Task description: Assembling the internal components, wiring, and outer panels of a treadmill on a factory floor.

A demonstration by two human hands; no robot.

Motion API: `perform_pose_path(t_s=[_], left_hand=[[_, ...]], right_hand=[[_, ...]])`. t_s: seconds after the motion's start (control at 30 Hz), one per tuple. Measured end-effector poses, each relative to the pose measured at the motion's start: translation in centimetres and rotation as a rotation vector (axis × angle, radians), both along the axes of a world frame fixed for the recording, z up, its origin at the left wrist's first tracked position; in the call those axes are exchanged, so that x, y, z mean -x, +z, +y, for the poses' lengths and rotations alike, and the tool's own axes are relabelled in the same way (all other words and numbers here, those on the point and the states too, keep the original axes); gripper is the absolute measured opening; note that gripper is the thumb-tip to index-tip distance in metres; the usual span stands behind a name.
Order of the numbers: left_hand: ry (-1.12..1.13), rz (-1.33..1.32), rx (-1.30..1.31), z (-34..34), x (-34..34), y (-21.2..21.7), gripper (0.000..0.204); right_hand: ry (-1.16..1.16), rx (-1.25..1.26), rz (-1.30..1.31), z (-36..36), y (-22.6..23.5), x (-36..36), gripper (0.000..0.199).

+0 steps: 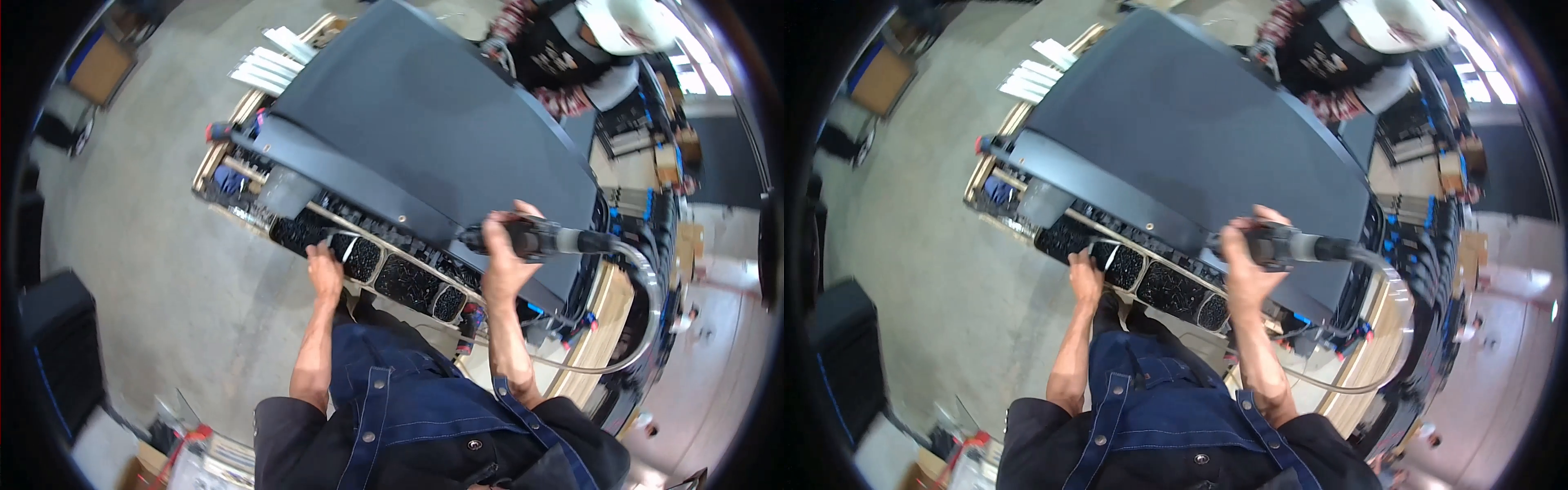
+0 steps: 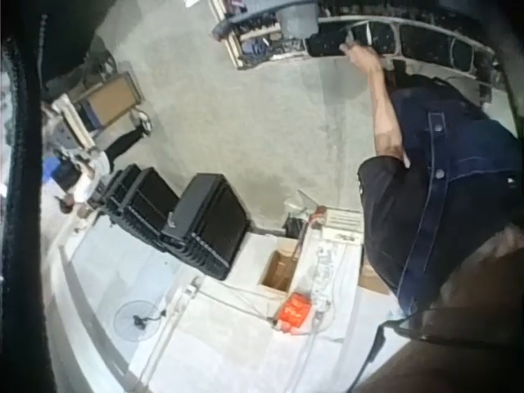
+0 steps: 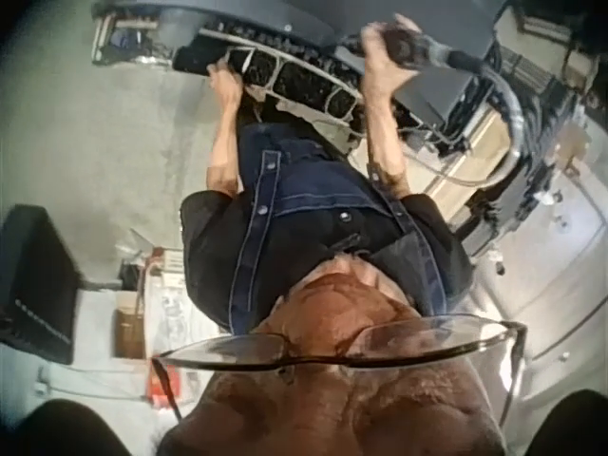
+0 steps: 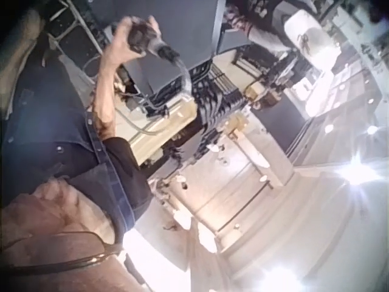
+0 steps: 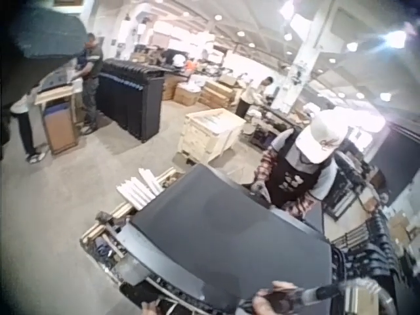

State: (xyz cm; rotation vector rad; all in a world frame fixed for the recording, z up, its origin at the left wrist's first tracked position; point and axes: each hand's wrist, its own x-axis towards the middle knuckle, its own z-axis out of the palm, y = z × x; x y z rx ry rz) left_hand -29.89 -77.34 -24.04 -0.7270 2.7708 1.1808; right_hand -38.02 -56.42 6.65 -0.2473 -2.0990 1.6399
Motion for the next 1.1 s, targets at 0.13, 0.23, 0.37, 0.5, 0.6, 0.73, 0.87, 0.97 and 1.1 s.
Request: perform_pose_path(t_s=[0.13, 0.23, 0.37, 0.5, 0.6, 0.73, 0.87, 0.97, 1.1], left_hand=[[-0.168, 0.097, 0.106, -0.4, 2.1, 3.9, 0.026], [-0.341, 0.287, -0.227, 3.7, 4.1, 7.3, 0.020], [-0.262, -0.537, -1.906, 10.4, 7.2, 5.8, 0.035], [-0.263, -0.708, -2.129, 13.2, 8.3, 0.8, 0.049], [-0.070, -0.889, -2.257, 11.6, 10.8, -1.6, 0.049], [0.118, -0.679, -1.840, 13.4, 11.8, 1.6, 0.026], [0.279, -0.543, -1.778, 12.3, 11.7, 0.6, 0.014], [-0.238, -0.522, -1.939, 12.0, 10.8, 2.5, 0.015], [0.002, -0.718, -1.568, 14.2, 7.1, 4.1, 0.015]], right_hand=[[0.267, 0.068, -0.039, 2.3, 1.5, 0.8, 0.044], [0.074, 0.274, 0.141, 4.4, 4.5, 0.0, 0.045], [-0.004, 0.491, 0.151, 8.0, 6.5, -5.7, 0.047], [-0.206, 0.437, -0.161, 13.5, 5.3, -16.7, 0.035], [-0.570, 0.432, -0.327, 16.7, 2.7, -26.6, 0.031], [-0.978, 0.297, -0.385, 23.5, -0.7, -40.9, 0.032], [-1.318, 0.084, -0.390, 32.3, -4.0, -50.5, 0.037], [-1.216, -0.018, -0.596, 40.7, -4.9, -52.6, 0.036], [-0.875, -0.193, -0.689, 51.8, -15.8, -53.2, 0.045]])
